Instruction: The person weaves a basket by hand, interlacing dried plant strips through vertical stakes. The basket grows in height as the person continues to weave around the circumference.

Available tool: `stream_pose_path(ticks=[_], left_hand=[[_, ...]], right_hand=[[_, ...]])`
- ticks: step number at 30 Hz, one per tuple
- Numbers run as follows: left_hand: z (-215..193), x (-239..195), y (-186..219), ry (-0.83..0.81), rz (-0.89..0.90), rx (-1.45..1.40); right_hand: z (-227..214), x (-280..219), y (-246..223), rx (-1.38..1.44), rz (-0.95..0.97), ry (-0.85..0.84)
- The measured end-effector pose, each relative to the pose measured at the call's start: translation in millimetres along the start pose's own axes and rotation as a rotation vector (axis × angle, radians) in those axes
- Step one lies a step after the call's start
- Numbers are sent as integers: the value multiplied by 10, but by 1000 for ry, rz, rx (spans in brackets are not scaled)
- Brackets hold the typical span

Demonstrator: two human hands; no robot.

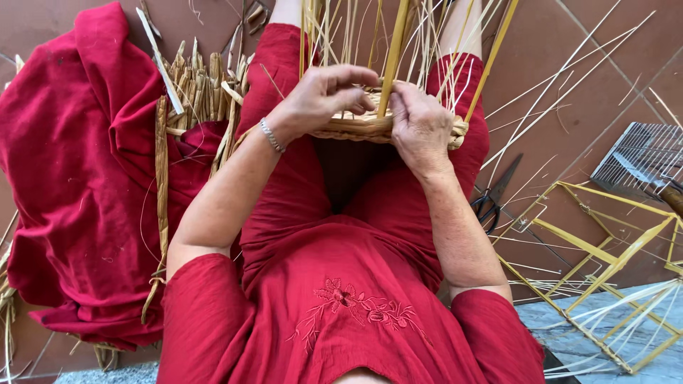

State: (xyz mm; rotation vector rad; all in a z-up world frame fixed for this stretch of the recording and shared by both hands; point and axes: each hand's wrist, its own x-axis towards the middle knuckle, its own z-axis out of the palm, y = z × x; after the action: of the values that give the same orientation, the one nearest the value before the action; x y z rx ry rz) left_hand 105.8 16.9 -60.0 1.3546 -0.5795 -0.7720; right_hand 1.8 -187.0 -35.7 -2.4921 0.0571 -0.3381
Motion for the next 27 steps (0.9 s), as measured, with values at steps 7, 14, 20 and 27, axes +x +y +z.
stream_pose_path(ticks=[7,14,20,27], left_hand=[[60,302,-134,82,-259,29],[169,-16,-39,192,-2,51],[198,-567,-50,76,-209,-209],[391,-780,-111,156,91,177]], right_hand=[[0,-8,84,-1,13,-275],[-57,-30,109,644,351,-250],[69,-10,-81,160,182,-22],[144,-61,-25,192,93,48]])
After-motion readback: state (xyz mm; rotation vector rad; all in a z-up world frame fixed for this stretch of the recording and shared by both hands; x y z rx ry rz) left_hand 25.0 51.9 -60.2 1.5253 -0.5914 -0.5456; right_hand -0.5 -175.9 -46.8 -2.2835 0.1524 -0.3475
